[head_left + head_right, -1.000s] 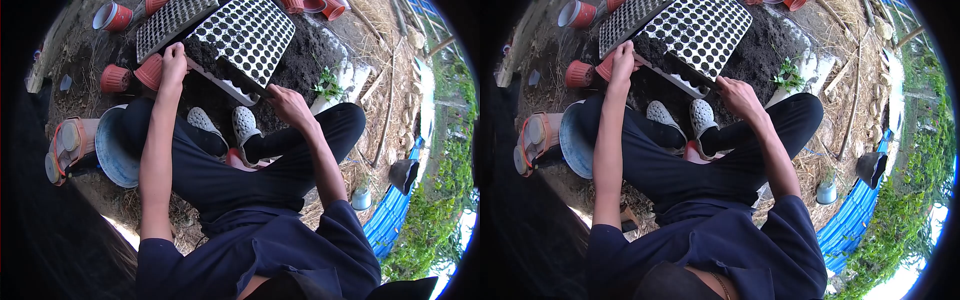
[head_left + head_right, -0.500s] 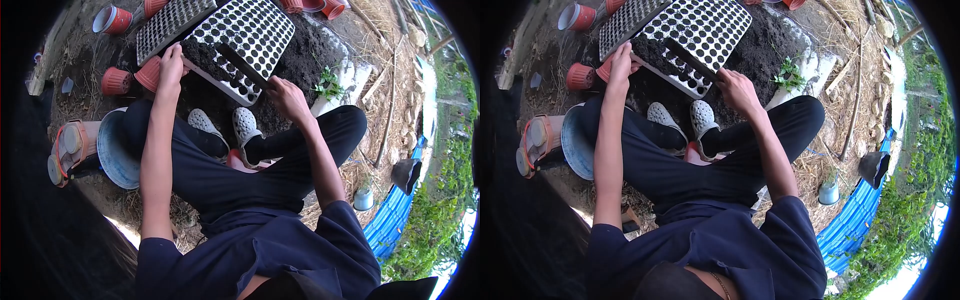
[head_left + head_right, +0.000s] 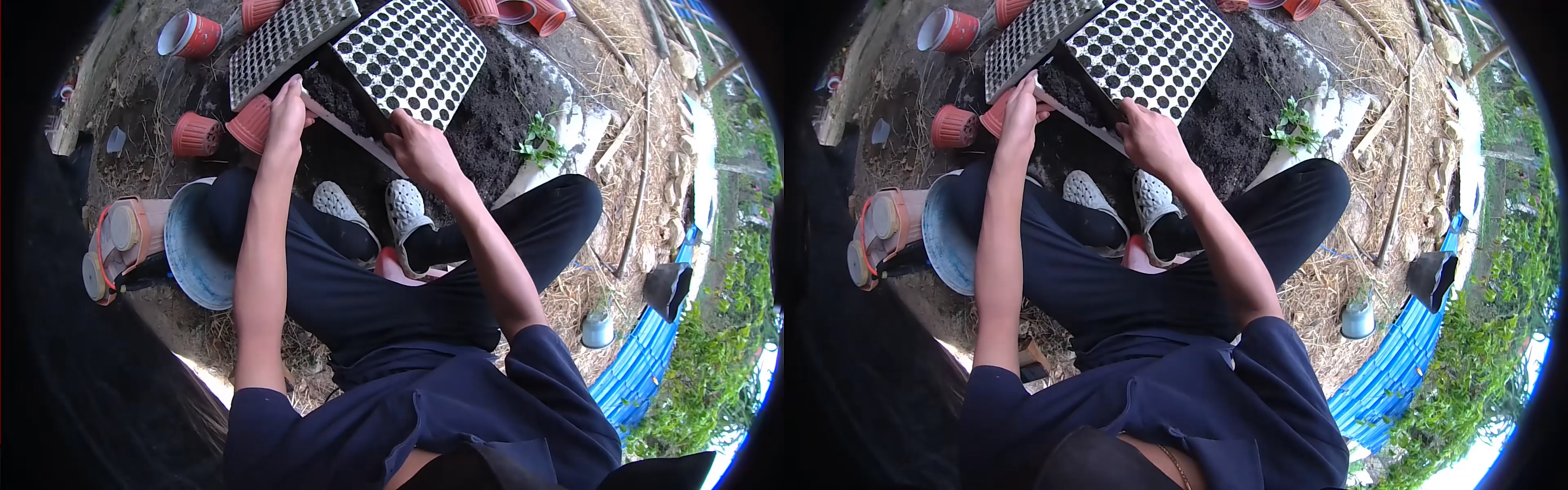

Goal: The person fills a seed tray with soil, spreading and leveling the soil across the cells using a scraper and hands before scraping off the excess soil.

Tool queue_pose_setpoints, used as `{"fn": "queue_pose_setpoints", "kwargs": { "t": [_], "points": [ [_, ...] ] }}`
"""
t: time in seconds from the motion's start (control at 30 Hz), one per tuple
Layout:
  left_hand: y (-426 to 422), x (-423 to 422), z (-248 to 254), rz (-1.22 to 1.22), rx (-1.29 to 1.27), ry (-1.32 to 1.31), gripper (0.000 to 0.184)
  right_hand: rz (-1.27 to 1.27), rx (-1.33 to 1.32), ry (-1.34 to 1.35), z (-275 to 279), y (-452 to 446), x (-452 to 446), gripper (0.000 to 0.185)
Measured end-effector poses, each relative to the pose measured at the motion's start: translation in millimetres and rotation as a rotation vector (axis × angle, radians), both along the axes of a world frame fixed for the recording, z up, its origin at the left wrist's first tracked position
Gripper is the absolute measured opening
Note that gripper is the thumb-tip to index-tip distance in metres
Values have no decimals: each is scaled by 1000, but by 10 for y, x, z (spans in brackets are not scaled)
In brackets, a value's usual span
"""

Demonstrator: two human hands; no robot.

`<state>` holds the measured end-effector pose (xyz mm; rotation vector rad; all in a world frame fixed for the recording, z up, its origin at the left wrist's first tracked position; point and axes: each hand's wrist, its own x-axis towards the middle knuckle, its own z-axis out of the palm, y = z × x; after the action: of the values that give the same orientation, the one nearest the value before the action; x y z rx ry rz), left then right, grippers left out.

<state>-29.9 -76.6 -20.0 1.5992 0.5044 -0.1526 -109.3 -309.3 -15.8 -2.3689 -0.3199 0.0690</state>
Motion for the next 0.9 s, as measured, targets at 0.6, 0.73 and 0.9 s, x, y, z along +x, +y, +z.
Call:
{"fn": "queue_pose_setpoints", "kwargs": {
  "t": [0.6,0.73,0.9],
  "points": [
    [-15,39,-65,48,134,-149,57,-43,-4,-91,93,35,3,20],
    [-95,19,44,80,221,-146,54,-67,-22,-68,120,17,-62,17],
    [-106,18,146,56,283,-101,55,-96,3,-66,69,-26,-123,18]
  ]
}}
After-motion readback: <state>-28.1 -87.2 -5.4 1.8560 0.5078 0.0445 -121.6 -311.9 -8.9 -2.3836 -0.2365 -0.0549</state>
